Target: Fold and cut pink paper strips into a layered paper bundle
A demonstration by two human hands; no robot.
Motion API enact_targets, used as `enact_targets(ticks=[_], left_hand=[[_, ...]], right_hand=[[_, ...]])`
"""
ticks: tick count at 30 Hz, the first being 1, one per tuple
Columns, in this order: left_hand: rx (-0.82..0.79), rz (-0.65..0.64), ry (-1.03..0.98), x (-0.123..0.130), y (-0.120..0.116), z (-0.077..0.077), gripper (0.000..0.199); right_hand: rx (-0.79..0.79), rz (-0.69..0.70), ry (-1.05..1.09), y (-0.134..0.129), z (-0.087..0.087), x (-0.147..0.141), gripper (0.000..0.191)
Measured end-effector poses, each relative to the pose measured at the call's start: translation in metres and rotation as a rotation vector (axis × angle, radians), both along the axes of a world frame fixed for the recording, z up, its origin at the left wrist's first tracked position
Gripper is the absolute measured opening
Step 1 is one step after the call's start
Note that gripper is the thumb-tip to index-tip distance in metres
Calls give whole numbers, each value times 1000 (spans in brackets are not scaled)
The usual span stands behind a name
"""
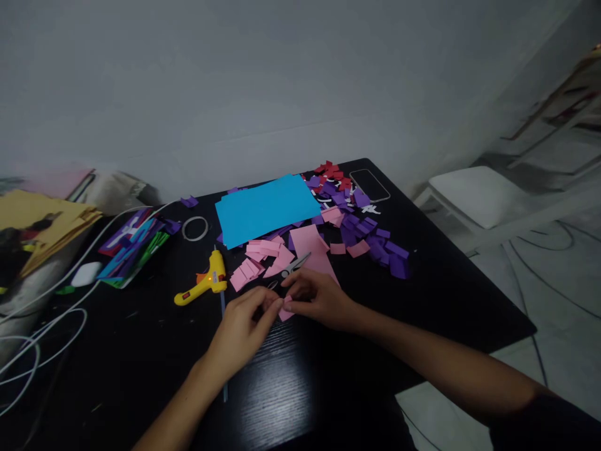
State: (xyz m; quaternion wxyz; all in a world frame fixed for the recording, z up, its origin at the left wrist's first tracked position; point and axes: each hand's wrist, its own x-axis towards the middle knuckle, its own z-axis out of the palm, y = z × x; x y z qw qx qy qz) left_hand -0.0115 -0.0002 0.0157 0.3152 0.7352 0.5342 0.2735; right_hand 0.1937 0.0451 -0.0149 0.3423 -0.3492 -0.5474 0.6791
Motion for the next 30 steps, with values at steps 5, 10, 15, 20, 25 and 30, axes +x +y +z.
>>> enact_targets(ticks=[5,10,15,20,25,30], left_hand=[[-114,47,-113,0,0,-5,31],[-307,62,-259,4,0,-8,36],[-392,58,-326,6,0,-7,39],[-341,58,-298,5,0,-4,40],[-329,62,-302,4,-1,-4,38],[-326,54,-293,4,0,-3,40]], right_hand=[[-92,7,68,5,0,1,38],[-117,0,88,8,-4,2,37],[-120,-7,85,9,-4,4,38],[-141,-20,81,8,-2,3,35],[-136,-39,87,6,1,2,35],[-136,-31,98,6,1,1,34]])
